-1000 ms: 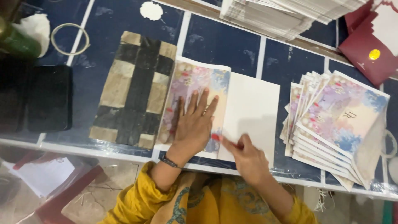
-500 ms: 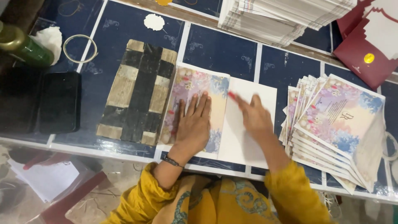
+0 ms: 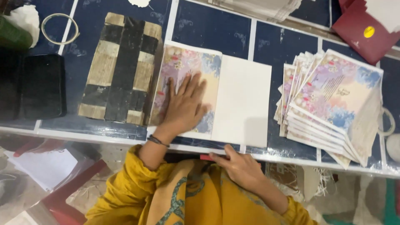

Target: The person repeatedly picks up a floral-patterned paper, places it onto a white book cover, and smooths it down with a red tool. They then lift the paper and repeat the process multiple times.

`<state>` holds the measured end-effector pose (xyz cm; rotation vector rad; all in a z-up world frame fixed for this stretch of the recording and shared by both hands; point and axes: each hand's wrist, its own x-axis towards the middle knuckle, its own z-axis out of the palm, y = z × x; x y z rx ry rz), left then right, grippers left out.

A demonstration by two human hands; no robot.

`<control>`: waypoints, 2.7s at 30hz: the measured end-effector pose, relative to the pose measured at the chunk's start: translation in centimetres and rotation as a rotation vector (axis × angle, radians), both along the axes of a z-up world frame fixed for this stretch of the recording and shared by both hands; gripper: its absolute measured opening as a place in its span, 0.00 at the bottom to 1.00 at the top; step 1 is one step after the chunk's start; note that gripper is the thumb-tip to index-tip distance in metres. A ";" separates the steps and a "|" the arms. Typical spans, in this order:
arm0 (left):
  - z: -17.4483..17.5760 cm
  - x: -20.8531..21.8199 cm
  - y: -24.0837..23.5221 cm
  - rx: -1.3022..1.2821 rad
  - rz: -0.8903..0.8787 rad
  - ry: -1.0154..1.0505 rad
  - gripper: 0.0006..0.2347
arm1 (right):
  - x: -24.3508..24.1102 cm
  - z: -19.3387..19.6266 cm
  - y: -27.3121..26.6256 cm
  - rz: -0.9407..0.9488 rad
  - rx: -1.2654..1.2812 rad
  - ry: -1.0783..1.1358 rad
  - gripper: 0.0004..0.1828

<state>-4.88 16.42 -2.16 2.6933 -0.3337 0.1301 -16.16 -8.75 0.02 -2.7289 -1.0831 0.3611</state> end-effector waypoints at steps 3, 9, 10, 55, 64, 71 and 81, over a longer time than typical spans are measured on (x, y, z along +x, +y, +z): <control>2.8 -1.1 2.4 -0.006 -0.453 0.224 0.48 | -1.1 -1.6 -3.4 -0.012 0.347 0.033 0.42; 1.5 -2.9 4.5 -0.181 -0.643 0.001 0.33 | 2.1 0.1 -1.4 -0.461 0.594 -0.061 0.23; 2.5 -3.0 4.6 -0.180 -0.632 -0.145 0.24 | 2.5 0.3 0.0 -0.497 0.718 -0.020 0.28; 2.8 4.3 -16.5 -0.767 -0.205 0.430 0.18 | 1.2 6.1 -22.4 -1.131 0.581 -0.205 0.27; 3.3 2.0 -1.6 -0.814 0.037 0.038 0.20 | 10.3 0.8 -0.8 -0.468 0.654 -0.148 0.30; 3.6 -1.4 3.3 -0.566 0.163 -0.046 0.21 | 11.2 2.3 8.9 -0.472 0.556 -0.076 0.38; 0.9 -0.1 1.5 -0.756 0.025 -0.213 0.20 | 12.1 0.9 12.9 -0.531 0.169 -0.123 0.36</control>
